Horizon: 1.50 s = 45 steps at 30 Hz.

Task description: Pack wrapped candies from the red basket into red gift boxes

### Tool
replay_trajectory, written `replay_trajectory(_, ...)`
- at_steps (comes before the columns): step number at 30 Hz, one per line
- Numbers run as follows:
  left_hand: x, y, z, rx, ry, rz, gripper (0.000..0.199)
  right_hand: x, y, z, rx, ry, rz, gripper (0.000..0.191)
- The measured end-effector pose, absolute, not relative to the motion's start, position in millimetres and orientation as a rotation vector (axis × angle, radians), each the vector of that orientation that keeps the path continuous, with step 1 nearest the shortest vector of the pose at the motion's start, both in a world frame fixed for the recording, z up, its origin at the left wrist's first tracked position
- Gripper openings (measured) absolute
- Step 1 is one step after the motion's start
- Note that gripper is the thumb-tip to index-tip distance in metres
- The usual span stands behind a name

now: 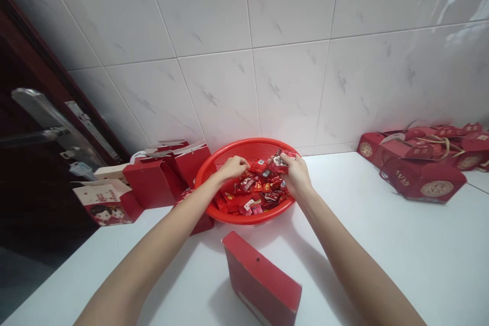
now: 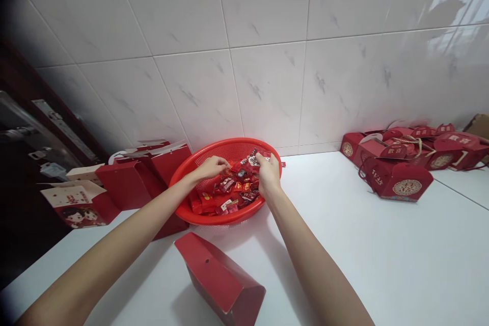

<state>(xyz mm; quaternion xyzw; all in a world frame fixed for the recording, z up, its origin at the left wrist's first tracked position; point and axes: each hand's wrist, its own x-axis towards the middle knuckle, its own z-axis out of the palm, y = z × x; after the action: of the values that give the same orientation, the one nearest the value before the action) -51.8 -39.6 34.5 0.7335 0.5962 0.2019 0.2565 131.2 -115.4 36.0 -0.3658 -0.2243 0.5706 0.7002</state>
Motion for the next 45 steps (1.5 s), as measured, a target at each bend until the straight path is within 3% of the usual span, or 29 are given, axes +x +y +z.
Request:
replay_trajectory(6,-41,-50,35,1.814,1.094,0.327,0.041,131,-114,34,-0.792,-0.543,1.227,0.009)
replay_trajectory(11,-43,-52,30,2.057,1.095,0.187,0.04,130,-114,32,-0.796,-0.557,1.221,0.012)
replay_trajectory(17,-36,-61,28,2.22,1.028,-0.172,0.055,131,-111,27,-0.767,-0.615,1.226,0.016)
replay_trajectory(20,-30,-65,28,2.3,1.053,-0.209,0.044,132,-110,26,-0.777,-0.623,1.227,0.017)
replay_trajectory(23,-29,-66,30,2.404,1.115,0.009,0.021,131,-112,28,-0.786,-0.646,1.231,0.017)
replay_trajectory(29,-34,-58,36,2.587,0.86,1.218,0.019,131,-117,38,-0.853,-0.651,1.345,0.013)
replay_trajectory(34,-32,-59,34,2.709,0.615,1.422,0.018,134,-118,40,-0.841,-0.631,1.47,0.015)
replay_trajectory(41,-27,-64,35,2.633,0.84,1.172,0.013,136,-115,35,-0.766,-0.613,1.39,0.017)
replay_trajectory(45,-26,-71,37,2.51,1.072,0.421,0.012,134,-115,37,-0.766,-0.503,1.315,0.013)
